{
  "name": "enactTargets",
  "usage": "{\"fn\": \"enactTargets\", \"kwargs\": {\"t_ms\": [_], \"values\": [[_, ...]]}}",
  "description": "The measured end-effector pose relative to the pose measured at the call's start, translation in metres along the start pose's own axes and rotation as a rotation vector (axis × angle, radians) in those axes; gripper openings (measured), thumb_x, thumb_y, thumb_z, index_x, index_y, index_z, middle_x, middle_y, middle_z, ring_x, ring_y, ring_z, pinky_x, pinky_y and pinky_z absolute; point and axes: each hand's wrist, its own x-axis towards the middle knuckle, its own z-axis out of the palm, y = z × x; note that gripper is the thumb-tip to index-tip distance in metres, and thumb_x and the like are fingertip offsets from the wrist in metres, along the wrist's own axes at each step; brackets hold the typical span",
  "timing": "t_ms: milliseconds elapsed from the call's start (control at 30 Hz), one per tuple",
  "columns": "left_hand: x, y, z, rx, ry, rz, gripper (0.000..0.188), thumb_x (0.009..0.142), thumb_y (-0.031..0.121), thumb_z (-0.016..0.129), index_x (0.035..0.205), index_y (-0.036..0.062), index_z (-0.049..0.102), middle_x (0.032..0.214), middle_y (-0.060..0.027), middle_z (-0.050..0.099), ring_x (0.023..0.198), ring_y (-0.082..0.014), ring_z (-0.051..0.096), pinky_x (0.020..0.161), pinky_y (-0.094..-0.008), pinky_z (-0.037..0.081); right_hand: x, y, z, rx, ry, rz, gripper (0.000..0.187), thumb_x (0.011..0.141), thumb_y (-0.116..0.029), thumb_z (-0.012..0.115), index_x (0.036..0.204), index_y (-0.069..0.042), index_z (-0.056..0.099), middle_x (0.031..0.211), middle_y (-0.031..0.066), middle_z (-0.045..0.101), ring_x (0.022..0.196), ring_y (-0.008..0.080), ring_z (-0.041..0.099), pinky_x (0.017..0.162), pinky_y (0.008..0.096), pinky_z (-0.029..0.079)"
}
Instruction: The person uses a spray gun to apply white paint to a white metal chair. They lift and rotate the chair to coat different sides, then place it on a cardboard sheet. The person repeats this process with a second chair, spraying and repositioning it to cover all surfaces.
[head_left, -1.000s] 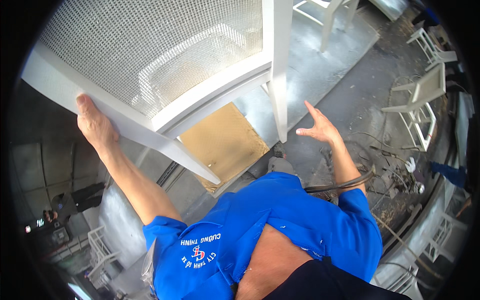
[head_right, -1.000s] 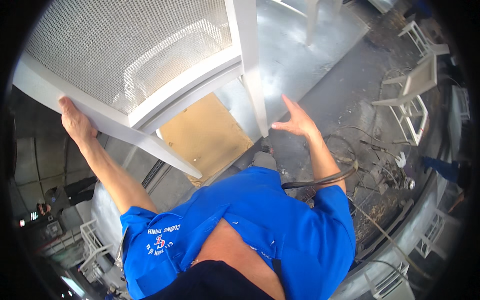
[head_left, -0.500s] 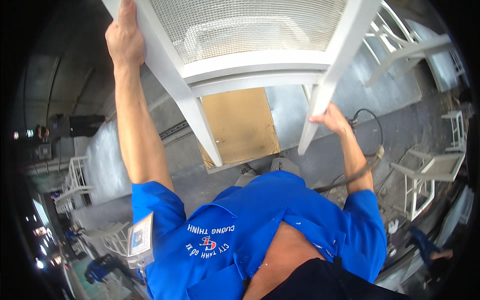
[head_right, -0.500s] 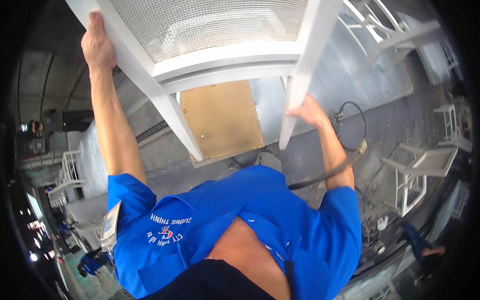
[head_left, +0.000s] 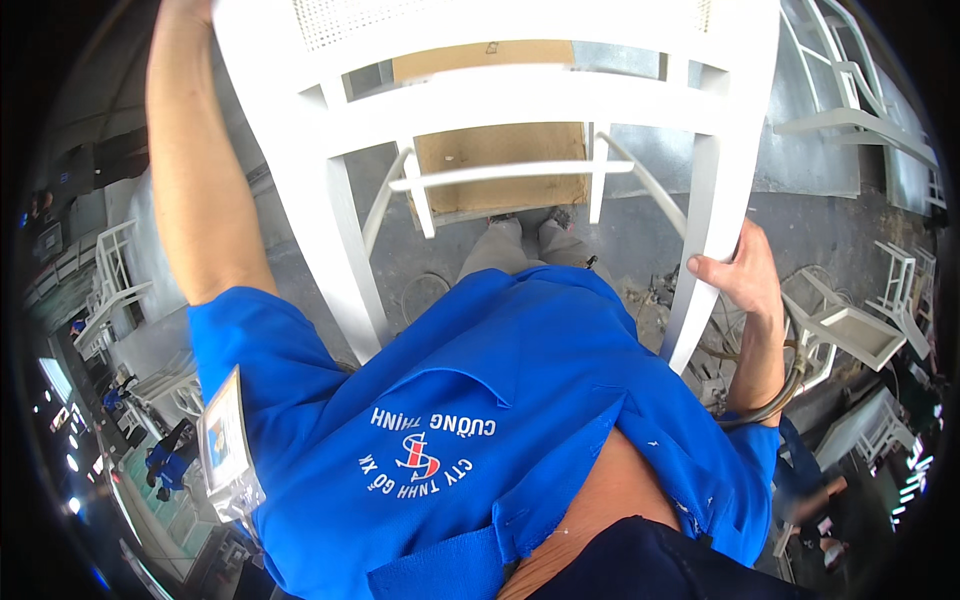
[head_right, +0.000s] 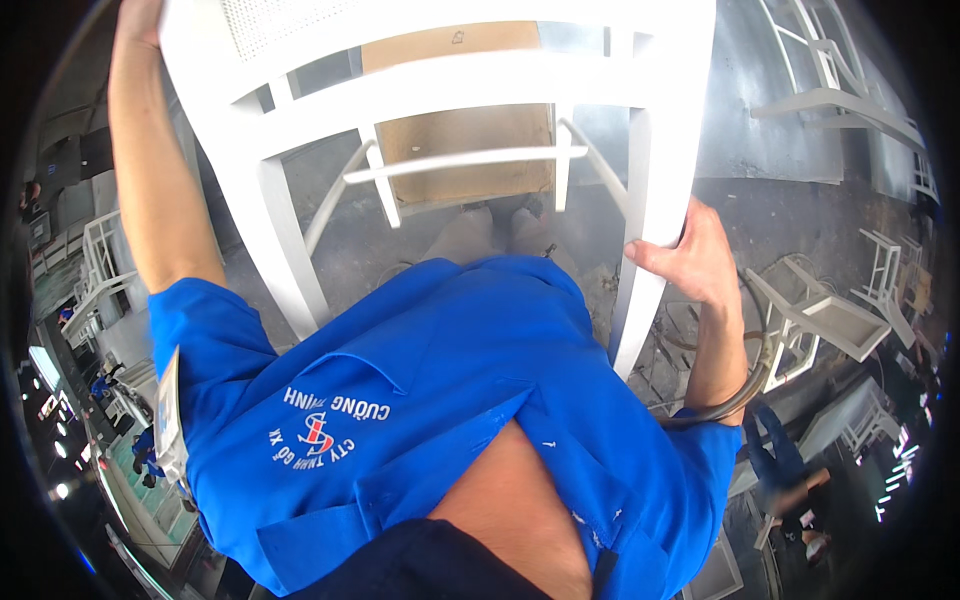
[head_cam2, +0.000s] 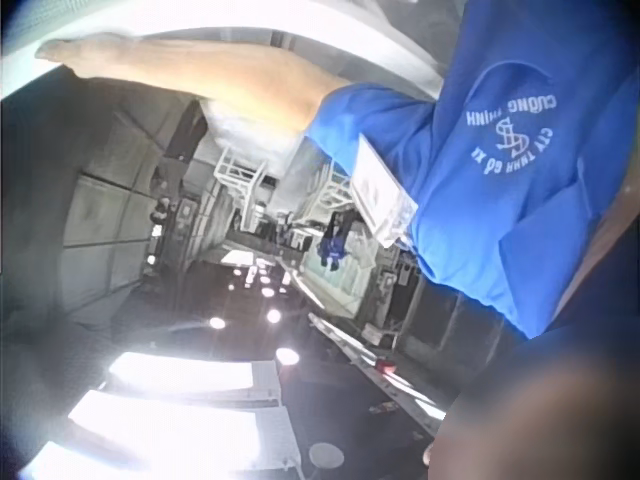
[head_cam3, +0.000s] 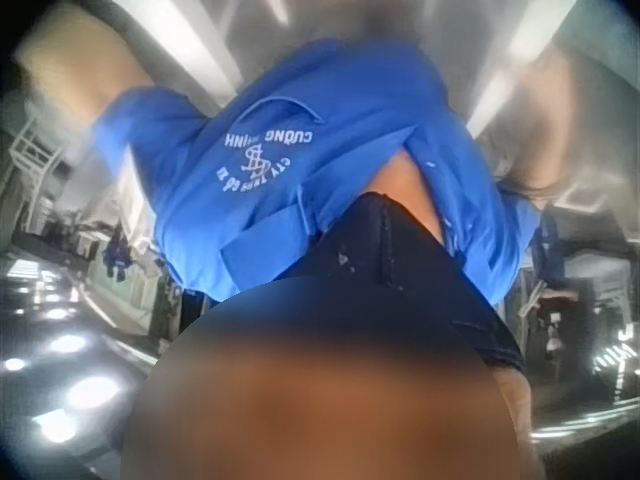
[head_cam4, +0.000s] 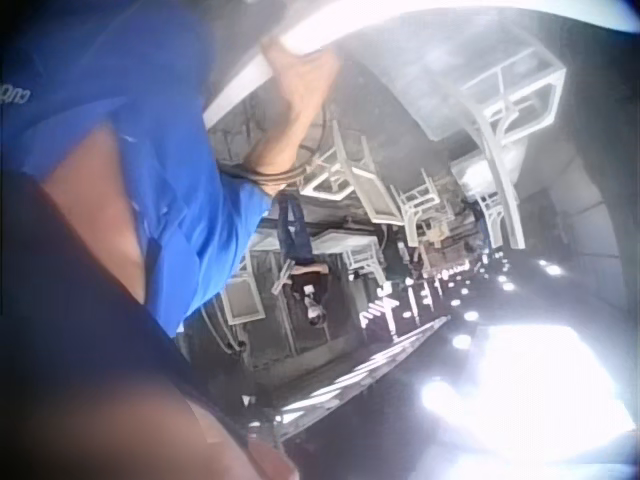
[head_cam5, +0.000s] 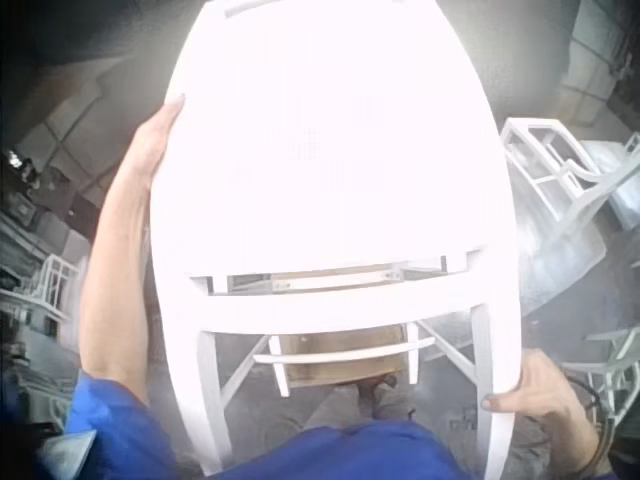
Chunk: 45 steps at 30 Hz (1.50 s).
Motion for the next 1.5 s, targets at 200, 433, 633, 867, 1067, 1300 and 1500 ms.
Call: {"fn": "enactTargets", "kwargs": {"t_ms": [200,433,633,867,1067,1300,1500], "values": [[-0.009,-0.157,-0.063,-0.083,-0.008,-0.33,0.058,0.107,0.034,0.053,0.14,-0.0135,0.052,0.139,-0.0238,0.059,0.123,-0.032,0.061,0.104,-0.0423,0.05,-0.001,-0.017,0.053,-0.07,-0.043,0.183,0.052,0.068,-0.024,0.08,0.109,0.007,0.069,0.091,0.0171,0.074,0.083,0.0259,0.072,0.079,0.0374,0.056],[-0.049,-0.274,-0.052,-0.144,0.006,-0.713,0.059,0.106,0.035,0.057,0.138,-0.0139,0.054,0.134,-0.0242,0.063,0.119,-0.0331,0.064,0.102,-0.0456,0.052,0.002,-0.027,0.082,-0.19,-0.031,0.311,0.057,0.072,-0.028,0.074,0.116,0.007,0.066,0.095,0.0227,0.073,0.087,0.0314,0.071,0.083,0.0427,0.054],[-0.058,-0.318,-0.052,-0.188,-0.027,-0.862,0.06,0.104,0.036,0.059,0.136,-0.0142,0.055,0.129,-0.0245,0.066,0.115,-0.0341,0.067,0.101,-0.0484,0.053,0.023,-0.042,0.093,-0.249,0.041,0.306,0.061,0.073,-0.029,0.074,0.123,0.004,0.066,0.106,0.0243,0.073,0.1,0.0353,0.07,0.092,0.0436,0.053],[-0.073,-0.307,-0.041,-0.006,-0.149,-0.837,0.051,0.098,0.035,0.07,0.12,-0.01,0.064,0.11,-0.0178,0.072,0.097,-0.0261,0.07,0.09,-0.0392,0.055,0.059,-0.062,0.082,-0.225,0.085,0.195,0.069,0.074,-0.03,0.076,0.133,0.003,0.062,0.113,0.0229,0.073,0.103,0.0312,0.07,0.093,0.04,0.053],[-0.173,-0.225,-0.049,0.206,-0.343,-0.695,0.064,0.086,0.014,0.076,0.141,-0.0062,0.05,0.127,-0.0212,0.066,0.113,-0.0278,0.066,0.098,-0.0385,0.053,0.124,-0.071,0.058,-0.158,0.038,0.182,0.061,0.075,-0.033,0.075,0.125,0.002,0.069,0.101,0.0191,0.075,0.091,0.0277,0.072,0.086,0.0377,0.054],[-0.146,-0.214,-0.051,0.149,-0.272,-0.874,0.079,0.077,0.009,0.073,0.146,-0.0106,0.039,0.131,-0.0283,0.062,0.115,-0.0325,0.066,0.102,-0.0397,0.051,0.207,-0.078,0.036,-0.112,-0.039,0.18,0.061,0.078,-0.038,0.073,0.118,0.007,0.07,0.106,0.0223,0.073,0.098,0.0308,0.07,0.086,0.0377,0.053],[-0.102,-0.263,-0.041,0.113,-0.237,-0.96,0.041,0.078,0.01,0.075,0.112,-0.0119,0.07,0.105,-0.0229,0.074,0.092,-0.0289,0.074,0.084,-0.0387,0.059,0.252,-0.083,0.023,0.079,0.12,0.16,0.048,0.091,-0.037,0.066,0.11,0.006,0.073,0.1,0.0201,0.073,0.093,0.024,0.067,0.08,0.0381,0.051]]}}
